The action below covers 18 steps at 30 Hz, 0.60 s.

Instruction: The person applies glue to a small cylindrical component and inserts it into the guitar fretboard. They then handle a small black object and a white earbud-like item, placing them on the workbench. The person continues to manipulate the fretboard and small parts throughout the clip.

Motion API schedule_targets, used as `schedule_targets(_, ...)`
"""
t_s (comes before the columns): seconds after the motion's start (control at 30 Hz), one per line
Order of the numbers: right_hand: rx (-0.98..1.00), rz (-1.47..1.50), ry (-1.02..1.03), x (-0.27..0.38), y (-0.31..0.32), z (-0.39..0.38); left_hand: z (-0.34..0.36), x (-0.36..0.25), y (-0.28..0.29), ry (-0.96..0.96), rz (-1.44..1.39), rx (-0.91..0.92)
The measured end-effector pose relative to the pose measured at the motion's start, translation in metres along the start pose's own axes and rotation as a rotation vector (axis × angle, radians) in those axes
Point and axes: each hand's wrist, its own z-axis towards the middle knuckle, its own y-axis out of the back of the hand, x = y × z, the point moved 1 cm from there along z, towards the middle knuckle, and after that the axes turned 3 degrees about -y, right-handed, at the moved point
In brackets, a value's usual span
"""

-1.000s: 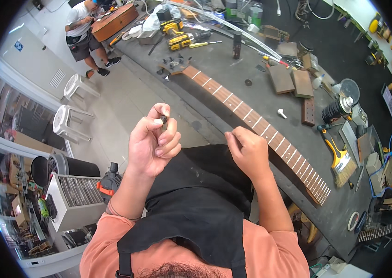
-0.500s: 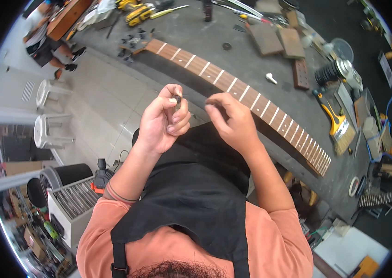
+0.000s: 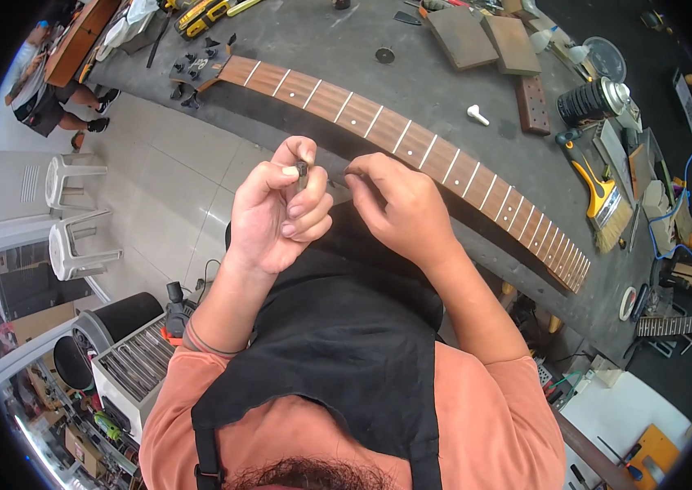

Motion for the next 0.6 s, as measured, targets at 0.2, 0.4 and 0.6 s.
schedule_targets(0.2,-0.011,-0.053,0.013,0.002,-0.003,0.0,-0.012,-0.003,-0.007,-0.01,-0.053,0.041)
schedule_targets(0.4,-0.013,-0.058,-0.039,0.006,-0.003,0.0,-0.029,-0.006,-0.015,-0.059,0.035,0.005)
schedule_targets(0.6,-0.009,-0.054,-0.063,0.01,-0.003,-0.001,-0.051,-0.002,-0.022,-0.152,0.171,-0.072)
